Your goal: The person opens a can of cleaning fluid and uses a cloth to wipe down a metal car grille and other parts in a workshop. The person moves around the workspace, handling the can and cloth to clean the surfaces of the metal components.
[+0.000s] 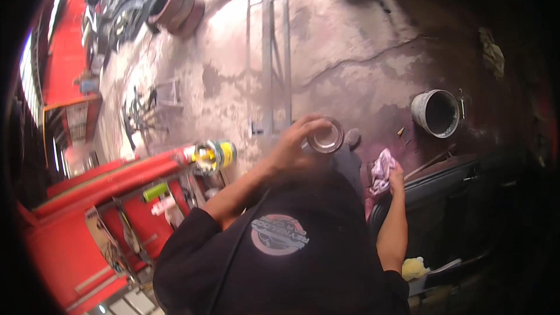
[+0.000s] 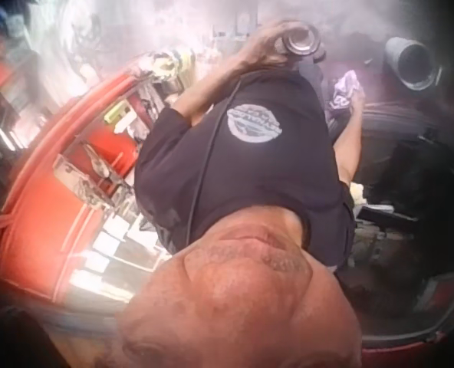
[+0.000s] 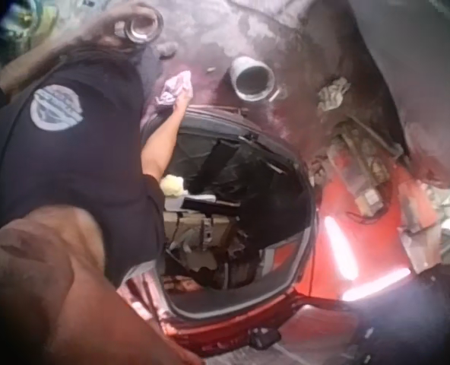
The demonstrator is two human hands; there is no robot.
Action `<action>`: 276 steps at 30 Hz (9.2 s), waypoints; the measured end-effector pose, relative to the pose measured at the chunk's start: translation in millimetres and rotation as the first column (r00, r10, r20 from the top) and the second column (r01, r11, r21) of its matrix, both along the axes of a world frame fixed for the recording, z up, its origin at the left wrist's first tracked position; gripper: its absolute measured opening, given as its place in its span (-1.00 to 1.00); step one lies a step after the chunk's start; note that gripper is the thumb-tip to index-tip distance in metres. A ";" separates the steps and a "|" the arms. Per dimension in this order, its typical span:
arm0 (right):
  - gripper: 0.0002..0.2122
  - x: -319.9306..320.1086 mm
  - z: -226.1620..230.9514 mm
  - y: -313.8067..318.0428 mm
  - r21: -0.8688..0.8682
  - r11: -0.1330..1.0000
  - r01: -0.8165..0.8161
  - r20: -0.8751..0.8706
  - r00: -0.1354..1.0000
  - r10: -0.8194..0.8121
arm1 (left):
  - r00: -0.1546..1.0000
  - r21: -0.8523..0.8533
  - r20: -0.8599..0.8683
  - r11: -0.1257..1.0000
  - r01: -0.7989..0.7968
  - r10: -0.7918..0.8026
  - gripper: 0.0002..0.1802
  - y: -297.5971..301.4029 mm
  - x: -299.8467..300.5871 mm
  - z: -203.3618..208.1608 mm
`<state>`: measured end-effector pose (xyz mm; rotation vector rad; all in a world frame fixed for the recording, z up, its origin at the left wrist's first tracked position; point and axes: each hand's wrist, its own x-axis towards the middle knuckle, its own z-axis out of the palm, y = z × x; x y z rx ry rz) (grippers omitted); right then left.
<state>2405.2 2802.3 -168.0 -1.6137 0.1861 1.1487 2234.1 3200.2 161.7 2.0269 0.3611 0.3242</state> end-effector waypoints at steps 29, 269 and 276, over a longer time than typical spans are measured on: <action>-0.63 -351.3 58.7 575.4 -0.184 0.788 -0.588 0.615 0.557 0.558 | 0.886 0.044 0.056 0.885 -0.463 0.461 -0.26 333.8 -568.2 -31.5; -0.63 -309.4 -146.5 811.5 -0.816 -0.204 0.540 0.577 0.758 -0.303 | 0.181 0.117 -0.408 0.145 0.982 -0.895 -0.05 959.7 224.7 -205.0; -0.52 -133.4 -144.6 984.5 -0.426 -0.008 0.905 0.891 0.418 -0.177 | 0.085 0.099 -0.283 0.059 0.993 -0.955 -0.08 904.2 193.9 -197.7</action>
